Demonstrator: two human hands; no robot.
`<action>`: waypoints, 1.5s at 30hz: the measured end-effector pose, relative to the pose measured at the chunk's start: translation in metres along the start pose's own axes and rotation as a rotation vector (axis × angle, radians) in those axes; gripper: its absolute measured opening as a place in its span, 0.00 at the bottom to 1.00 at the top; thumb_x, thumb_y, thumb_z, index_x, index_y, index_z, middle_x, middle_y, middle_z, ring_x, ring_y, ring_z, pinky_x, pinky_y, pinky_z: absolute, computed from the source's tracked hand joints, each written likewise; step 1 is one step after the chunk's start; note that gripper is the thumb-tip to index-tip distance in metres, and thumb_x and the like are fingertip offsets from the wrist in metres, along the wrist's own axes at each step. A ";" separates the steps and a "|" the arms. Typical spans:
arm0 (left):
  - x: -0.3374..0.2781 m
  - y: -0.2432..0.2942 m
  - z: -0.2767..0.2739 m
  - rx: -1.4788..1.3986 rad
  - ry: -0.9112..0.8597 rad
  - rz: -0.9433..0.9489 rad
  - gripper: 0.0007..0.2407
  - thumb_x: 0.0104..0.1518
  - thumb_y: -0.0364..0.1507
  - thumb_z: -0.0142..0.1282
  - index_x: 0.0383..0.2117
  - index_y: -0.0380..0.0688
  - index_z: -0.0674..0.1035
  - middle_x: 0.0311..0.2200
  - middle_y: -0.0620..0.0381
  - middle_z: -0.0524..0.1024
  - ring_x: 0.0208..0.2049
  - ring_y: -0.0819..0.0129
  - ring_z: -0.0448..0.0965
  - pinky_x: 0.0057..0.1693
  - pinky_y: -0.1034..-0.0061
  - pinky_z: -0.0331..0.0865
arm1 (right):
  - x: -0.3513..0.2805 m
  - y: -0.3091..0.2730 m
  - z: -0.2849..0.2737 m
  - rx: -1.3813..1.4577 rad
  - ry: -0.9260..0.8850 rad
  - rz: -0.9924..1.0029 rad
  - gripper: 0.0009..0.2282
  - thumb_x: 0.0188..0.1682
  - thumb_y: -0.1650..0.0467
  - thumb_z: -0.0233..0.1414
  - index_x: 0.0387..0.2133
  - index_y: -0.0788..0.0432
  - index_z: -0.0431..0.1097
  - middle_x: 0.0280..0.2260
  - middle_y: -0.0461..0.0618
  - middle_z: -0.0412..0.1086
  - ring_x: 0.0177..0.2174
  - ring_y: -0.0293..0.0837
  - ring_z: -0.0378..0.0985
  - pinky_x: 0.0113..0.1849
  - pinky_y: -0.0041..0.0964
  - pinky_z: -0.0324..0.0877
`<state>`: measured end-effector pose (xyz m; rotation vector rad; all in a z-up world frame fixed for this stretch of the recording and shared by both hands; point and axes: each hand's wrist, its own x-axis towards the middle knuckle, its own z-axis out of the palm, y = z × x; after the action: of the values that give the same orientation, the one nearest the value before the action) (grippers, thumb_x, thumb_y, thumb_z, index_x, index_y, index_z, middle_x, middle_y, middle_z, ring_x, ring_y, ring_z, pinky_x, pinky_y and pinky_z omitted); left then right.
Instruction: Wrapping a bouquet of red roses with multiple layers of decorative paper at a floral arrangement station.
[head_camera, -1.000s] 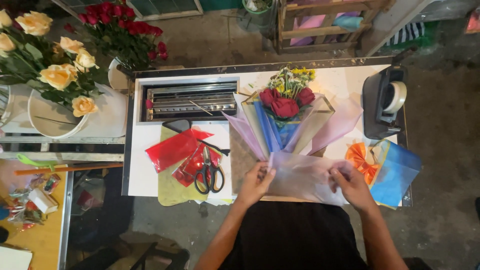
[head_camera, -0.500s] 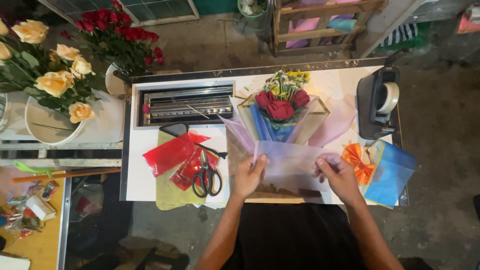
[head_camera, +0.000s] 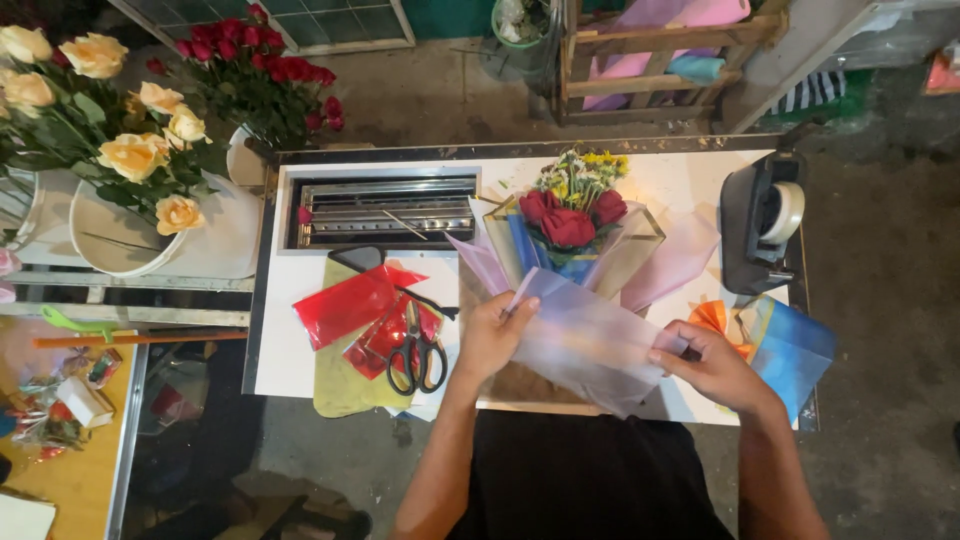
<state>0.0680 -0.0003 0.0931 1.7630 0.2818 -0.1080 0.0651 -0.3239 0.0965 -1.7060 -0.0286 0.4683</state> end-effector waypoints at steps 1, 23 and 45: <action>-0.002 0.005 -0.001 0.021 -0.020 0.001 0.09 0.61 0.33 0.62 0.22 0.47 0.83 0.10 0.59 0.72 0.17 0.79 0.67 0.26 0.82 0.63 | 0.000 -0.003 -0.001 -0.047 -0.021 0.024 0.05 0.44 0.75 0.62 0.29 0.68 0.77 0.21 0.56 0.75 0.25 0.44 0.75 0.33 0.42 0.75; -0.018 -0.027 0.056 0.203 0.188 0.271 0.11 0.55 0.30 0.66 0.43 0.45 0.82 0.30 0.50 0.81 0.33 0.59 0.83 0.34 0.73 0.77 | 0.016 0.049 0.008 0.201 0.630 0.010 0.08 0.61 0.74 0.43 0.48 0.69 0.64 0.25 0.69 0.73 0.19 0.55 0.78 0.16 0.37 0.69; -0.026 -0.024 0.096 0.077 -0.229 0.233 0.28 0.61 0.34 0.58 0.68 0.47 0.63 0.57 0.43 0.72 0.57 0.45 0.74 0.60 0.57 0.69 | 0.002 0.051 0.016 0.446 0.514 -0.045 0.14 0.57 0.76 0.43 0.56 0.64 0.60 0.30 0.67 0.73 0.22 0.54 0.80 0.16 0.38 0.73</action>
<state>0.0453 -0.0926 0.0561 1.8272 -0.0947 -0.1526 0.0498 -0.3180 0.0458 -1.3366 0.3825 -0.0136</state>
